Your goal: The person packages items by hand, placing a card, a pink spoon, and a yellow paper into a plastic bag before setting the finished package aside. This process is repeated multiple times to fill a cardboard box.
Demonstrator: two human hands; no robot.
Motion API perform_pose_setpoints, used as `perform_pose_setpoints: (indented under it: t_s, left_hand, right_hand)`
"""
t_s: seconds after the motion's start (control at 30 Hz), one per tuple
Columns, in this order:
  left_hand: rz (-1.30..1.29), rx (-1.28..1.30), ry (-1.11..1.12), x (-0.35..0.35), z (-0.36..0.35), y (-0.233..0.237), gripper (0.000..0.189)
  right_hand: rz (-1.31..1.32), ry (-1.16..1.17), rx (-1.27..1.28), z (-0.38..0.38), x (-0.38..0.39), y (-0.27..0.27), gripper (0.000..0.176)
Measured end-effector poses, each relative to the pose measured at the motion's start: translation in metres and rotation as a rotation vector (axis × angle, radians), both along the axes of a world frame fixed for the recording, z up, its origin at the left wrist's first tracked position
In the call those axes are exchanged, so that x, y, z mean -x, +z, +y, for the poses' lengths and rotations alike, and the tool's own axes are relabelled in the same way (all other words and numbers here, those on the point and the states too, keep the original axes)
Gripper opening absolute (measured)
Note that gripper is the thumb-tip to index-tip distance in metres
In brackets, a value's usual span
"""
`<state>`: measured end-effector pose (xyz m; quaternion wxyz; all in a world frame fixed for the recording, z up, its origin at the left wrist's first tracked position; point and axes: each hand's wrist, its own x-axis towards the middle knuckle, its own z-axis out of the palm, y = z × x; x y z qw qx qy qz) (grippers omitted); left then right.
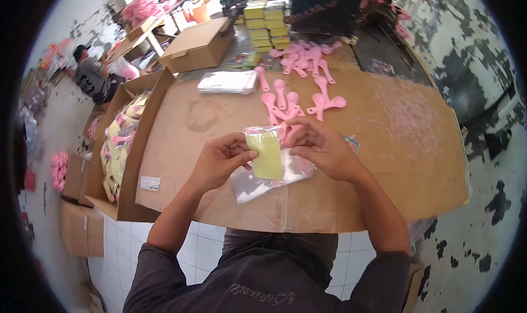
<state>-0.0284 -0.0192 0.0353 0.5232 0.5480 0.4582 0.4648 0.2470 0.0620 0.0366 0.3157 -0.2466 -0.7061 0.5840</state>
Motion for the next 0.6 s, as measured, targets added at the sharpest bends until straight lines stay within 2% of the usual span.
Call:
perform_pose_setpoints:
  t_s: [0.1, 0.17, 0.23, 0.27, 0.3, 0.37, 0.47, 0.57, 0.6]
  left_hand:
    - [0.035, -0.062, 0.225, 0.047, -0.025, 0.004, 0.022]
    - [0.136, -0.194, 0.493, 0.098, -0.044, 0.009, 0.021]
    - [0.153, -0.282, 0.848, 0.164, -0.055, 0.003, 0.015]
    - [0.051, -0.300, 0.986, 0.176, -0.057, 0.018, 0.019]
    - [-0.021, -0.336, 1.091, 0.229, -0.059, 0.003, 0.033]
    - [-0.382, -0.366, 0.793, 0.267, -0.068, -0.004, 0.044]
    - [-0.384, -0.119, 0.763, 0.221, -0.057, 0.001, 0.049]
    - [0.089, -0.033, 0.472, 0.134, -0.039, 0.008, 0.041]
    - [0.133, -0.053, 0.387, 0.106, -0.031, 0.009, 0.035]
  right_hand:
    - [-0.317, -0.168, -0.396, -0.002, -0.019, 0.012, 0.039]
    - [-0.588, -0.261, -0.689, -0.003, -0.039, 0.019, 0.034]
    - [-0.607, -0.369, -0.741, 0.006, -0.059, 0.005, 0.031]
    - [-0.619, -0.419, -0.767, 0.010, -0.067, -0.004, 0.029]
    - [-0.617, -0.438, -0.772, 0.013, -0.074, -0.011, 0.027]
    - [-0.597, -0.473, -0.787, 0.017, -0.078, -0.022, 0.024]
    - [-0.626, -0.527, -0.770, 0.016, -0.076, -0.020, 0.025]
    - [-0.675, -0.537, -0.823, 0.016, -0.078, -0.018, 0.028]
    - [-0.717, -0.533, -0.824, 0.015, -0.078, -0.017, 0.028]
